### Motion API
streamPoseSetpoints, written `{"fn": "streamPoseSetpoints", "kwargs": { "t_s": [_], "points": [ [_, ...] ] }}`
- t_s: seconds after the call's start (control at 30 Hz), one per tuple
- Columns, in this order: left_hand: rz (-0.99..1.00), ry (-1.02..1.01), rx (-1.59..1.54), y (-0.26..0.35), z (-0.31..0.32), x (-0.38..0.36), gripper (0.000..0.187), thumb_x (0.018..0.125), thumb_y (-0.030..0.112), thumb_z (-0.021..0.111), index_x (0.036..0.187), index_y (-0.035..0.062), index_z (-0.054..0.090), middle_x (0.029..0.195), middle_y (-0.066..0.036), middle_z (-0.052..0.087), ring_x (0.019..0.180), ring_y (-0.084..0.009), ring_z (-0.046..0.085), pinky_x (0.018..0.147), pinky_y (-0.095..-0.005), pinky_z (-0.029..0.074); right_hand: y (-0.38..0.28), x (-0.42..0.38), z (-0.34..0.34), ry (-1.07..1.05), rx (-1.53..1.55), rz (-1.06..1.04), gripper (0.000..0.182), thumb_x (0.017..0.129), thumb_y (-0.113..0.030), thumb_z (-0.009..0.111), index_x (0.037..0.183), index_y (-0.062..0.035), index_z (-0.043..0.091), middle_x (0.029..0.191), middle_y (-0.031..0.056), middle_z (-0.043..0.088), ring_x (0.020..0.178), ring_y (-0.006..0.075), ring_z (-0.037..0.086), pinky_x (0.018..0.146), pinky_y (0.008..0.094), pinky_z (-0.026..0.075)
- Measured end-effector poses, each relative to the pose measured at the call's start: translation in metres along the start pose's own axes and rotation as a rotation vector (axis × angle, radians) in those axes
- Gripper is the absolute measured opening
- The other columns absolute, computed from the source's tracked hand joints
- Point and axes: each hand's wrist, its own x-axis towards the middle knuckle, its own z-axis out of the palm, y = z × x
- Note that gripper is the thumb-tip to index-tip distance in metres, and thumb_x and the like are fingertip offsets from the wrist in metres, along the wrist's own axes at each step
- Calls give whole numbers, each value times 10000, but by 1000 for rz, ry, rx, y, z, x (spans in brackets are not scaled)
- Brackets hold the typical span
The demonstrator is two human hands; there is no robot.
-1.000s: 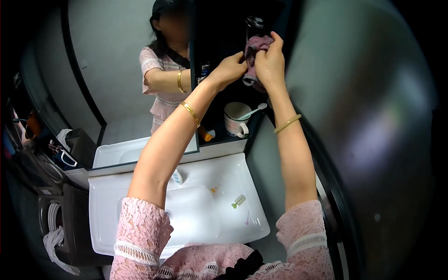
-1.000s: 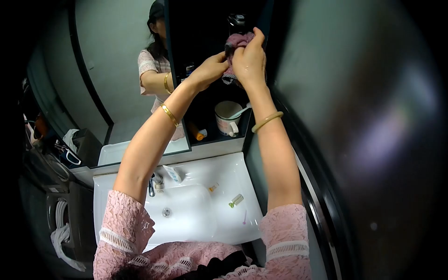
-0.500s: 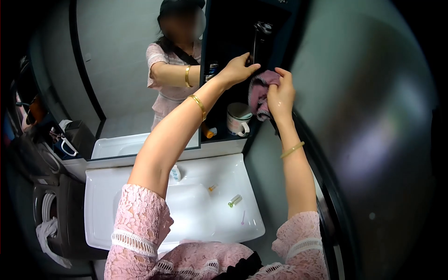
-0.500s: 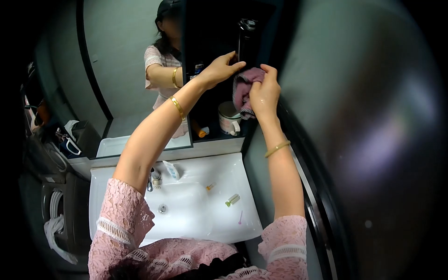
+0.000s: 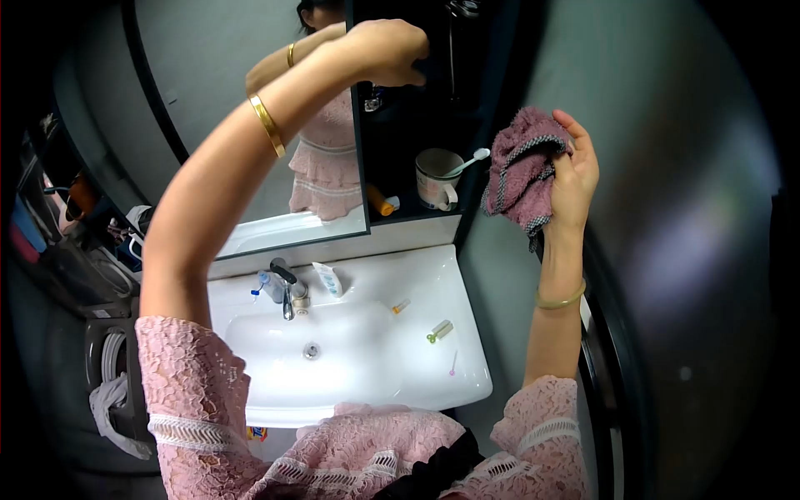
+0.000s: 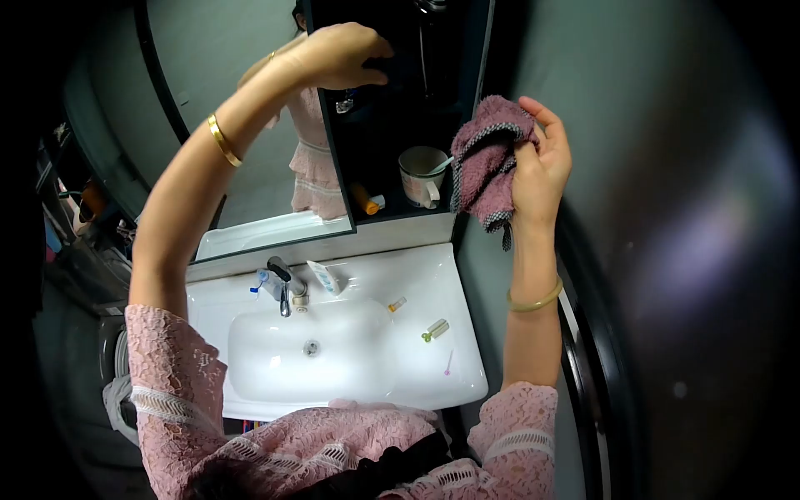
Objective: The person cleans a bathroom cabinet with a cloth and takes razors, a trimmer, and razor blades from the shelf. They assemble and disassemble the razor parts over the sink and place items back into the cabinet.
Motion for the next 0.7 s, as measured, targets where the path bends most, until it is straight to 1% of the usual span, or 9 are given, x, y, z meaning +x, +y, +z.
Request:
{"fn": "streamPoseSetpoints", "kwargs": {
  "t_s": [0.07, 0.2, 0.3, 0.33, 0.4, 0.43, 0.47, 0.6, 0.7],
  "points": [
    [42, -256, 197, -1, -6, -2, 361, 648, 334, 664, 871, 52, 631, 811, -136, 613, 795, -290, 590, 680, -351, 471, 7, -8, 0, -18, 22, 26, 320, 773, 90, 389, 1090, 53, 413, 971, 148, 564, 867, 141, 541, 804, 238, 415],
    [-42, -476, 293, 8, 3, 1, 333, 705, 344, 612, 873, 58, 635, 830, -126, 617, 820, -289, 590, 711, -361, 465, 27, -17, -1, -79, 51, 52, 337, 762, 115, 359, 1089, 50, 410, 962, 137, 566, 864, 132, 537, 802, 226, 409],
    [-56, -471, 285, 3, 22, 5, 300, 729, 315, 590, 873, 55, 633, 863, -129, 614, 855, -279, 587, 723, -350, 465, 28, -22, 2, -104, 72, 85, 341, 756, 122, 348, 1081, 45, 416, 958, 134, 569, 855, 126, 537, 797, 224, 410],
    [-78, -556, 309, 2, 26, 10, 280, 735, 241, 577, 915, 31, 616, 890, -154, 606, 873, -297, 580, 757, -347, 458, 27, -22, 4, -108, 75, 95, 342, 756, 124, 342, 1077, 38, 422, 953, 132, 571, 843, 118, 536, 778, 215, 412],
    [-86, -561, 310, 2, 34, 14, 290, 719, 196, 579, 943, 12, 599, 917, -176, 591, 894, -309, 568, 773, -347, 453, 30, -20, 5, -128, 79, 84, 342, 757, 124, 341, 1077, 36, 424, 952, 132, 571, 839, 116, 535, 767, 210, 412],
    [-91, -564, 308, 3, 36, 15, 309, 704, 151, 580, 970, -6, 582, 944, -198, 576, 914, -321, 556, 790, -347, 447, 31, -19, 7, -147, 78, 75, 342, 757, 124, 340, 1076, 35, 426, 951, 131, 572, 836, 114, 535, 756, 205, 412],
    [-91, -541, 285, 4, 38, 16, 439, 645, 74, 594, 1060, -40, 506, 1004, -237, 534, 959, -342, 523, 811, -349, 438, 31, -18, 10, -143, 77, 81, 342, 755, 123, 342, 1072, 34, 430, 944, 129, 575, 828, 110, 534, 744, 200, 410],
    [-218, -412, 156, 7, 49, 15, 620, 587, 39, 629, 1154, -41, 391, 1000, -238, 532, 968, -339, 517, 798, -347, 443, 31, -11, 23, -181, 115, 70, 338, 746, 121, 347, 1061, 37, 435, 930, 123, 580, 818, 106, 534, 750, 199, 406],
    [-206, -424, 69, 3, 48, 16, 589, 603, 82, 634, 1132, -38, 403, 938, -225, 559, 923, -343, 539, 784, -352, 447, 32, -4, 28, -207, 89, 60, 328, 751, 110, 350, 1060, 41, 434, 923, 117, 580, 815, 106, 534, 750, 199, 405]
  ]
}}
